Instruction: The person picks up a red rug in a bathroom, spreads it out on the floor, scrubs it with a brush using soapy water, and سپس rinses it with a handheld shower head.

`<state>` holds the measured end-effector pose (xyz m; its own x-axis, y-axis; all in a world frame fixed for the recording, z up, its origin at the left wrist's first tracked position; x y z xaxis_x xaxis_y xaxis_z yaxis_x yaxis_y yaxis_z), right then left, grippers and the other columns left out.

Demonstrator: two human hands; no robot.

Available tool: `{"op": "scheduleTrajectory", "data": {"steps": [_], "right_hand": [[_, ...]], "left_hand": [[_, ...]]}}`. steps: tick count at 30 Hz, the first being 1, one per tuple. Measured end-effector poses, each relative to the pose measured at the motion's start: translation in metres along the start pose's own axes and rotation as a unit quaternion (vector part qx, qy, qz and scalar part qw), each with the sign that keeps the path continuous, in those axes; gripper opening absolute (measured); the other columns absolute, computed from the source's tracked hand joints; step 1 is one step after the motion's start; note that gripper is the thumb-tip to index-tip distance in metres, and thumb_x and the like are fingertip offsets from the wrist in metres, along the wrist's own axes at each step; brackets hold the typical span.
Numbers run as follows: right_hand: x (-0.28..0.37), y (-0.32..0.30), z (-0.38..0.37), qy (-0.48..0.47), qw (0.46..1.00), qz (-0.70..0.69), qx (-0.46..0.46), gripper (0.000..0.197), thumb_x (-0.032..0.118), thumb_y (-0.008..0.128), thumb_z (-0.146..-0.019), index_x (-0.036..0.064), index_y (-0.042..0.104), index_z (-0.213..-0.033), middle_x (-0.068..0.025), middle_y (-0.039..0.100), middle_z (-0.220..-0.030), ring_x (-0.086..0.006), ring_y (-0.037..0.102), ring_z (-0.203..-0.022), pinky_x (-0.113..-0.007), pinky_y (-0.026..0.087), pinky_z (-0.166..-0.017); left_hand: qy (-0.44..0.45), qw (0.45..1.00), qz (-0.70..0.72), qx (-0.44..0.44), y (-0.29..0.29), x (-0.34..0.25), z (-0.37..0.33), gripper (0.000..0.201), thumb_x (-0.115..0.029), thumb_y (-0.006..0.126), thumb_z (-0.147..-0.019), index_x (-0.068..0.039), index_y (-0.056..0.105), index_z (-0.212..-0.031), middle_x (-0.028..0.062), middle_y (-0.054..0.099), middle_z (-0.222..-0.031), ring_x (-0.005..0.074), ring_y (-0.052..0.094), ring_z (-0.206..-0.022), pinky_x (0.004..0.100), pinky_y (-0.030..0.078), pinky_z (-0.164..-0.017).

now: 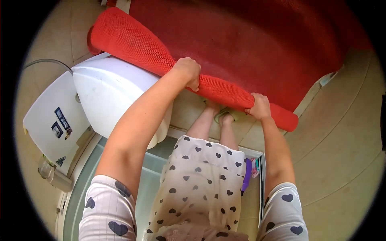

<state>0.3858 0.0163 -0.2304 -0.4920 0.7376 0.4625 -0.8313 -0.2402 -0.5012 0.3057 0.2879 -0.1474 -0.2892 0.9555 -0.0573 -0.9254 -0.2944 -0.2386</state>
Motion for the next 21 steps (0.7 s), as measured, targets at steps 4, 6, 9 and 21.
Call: {"op": "scheduleTrajectory", "data": {"steps": [4, 6, 9, 21], "right_hand": [[0.012, -0.004, 0.019, -0.036, 0.997, 0.014, -0.066, 0.041, 0.014, 0.075, -0.055, 0.0039, 0.061, -0.093, -0.0129, 0.062, -0.091, -0.0269, 0.056, -0.092, -0.038, 0.040, -0.084], [0.021, -0.020, 0.032, -0.046, 0.995, 0.011, -0.085, 0.038, 0.012, 0.074, -0.055, 0.0038, 0.062, -0.091, -0.0133, 0.062, -0.088, -0.0274, 0.057, -0.089, -0.037, 0.041, -0.083], [0.045, -0.060, 0.055, -0.069, 0.990, 0.011, -0.122, 0.032, 0.010, 0.072, -0.056, 0.0039, 0.062, -0.085, -0.0136, 0.062, -0.083, -0.0285, 0.058, -0.083, -0.038, 0.043, -0.079], [0.161, -0.251, 0.190, -0.155, 0.952, 0.123, -0.235, 0.026, -0.002, 0.064, -0.053, 0.0024, 0.061, -0.078, -0.0128, 0.060, -0.076, -0.0303, 0.056, -0.074, -0.039, 0.045, -0.066]], "left_hand": [[0.027, 0.999, -0.025, -0.022, -0.005, 0.006, 0.013, 0.042, -0.037, 0.074, -0.058, -0.009, 0.069, -0.088, 0.0081, 0.065, -0.093, 0.0230, 0.061, -0.090, 0.0330, 0.049, -0.079], [0.039, 0.998, -0.037, -0.035, -0.016, 0.010, 0.025, 0.042, -0.037, 0.074, -0.058, -0.009, 0.069, -0.088, 0.0085, 0.065, -0.093, 0.0232, 0.061, -0.089, 0.0332, 0.049, -0.078], [0.057, 0.996, -0.046, -0.056, -0.041, 0.017, 0.052, 0.039, -0.037, 0.074, -0.058, -0.008, 0.069, -0.084, 0.0095, 0.066, -0.087, 0.0242, 0.062, -0.085, 0.0333, 0.049, -0.077], [0.109, 0.949, 0.004, -0.295, -0.124, 0.030, 0.296, 0.032, -0.027, 0.075, -0.058, 0.001, 0.065, -0.068, 0.0194, 0.061, -0.069, 0.0326, 0.061, -0.074, 0.0389, 0.049, -0.070]]}}
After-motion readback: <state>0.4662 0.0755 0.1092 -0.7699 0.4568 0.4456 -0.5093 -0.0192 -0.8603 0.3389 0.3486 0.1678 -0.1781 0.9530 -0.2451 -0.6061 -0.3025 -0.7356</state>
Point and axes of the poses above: each hand's wrist, its own z-axis away from the middle knuckle, its own y-axis out of the palm, x = y × z, the point moved 3 cm from there along -z, towards the middle knuckle
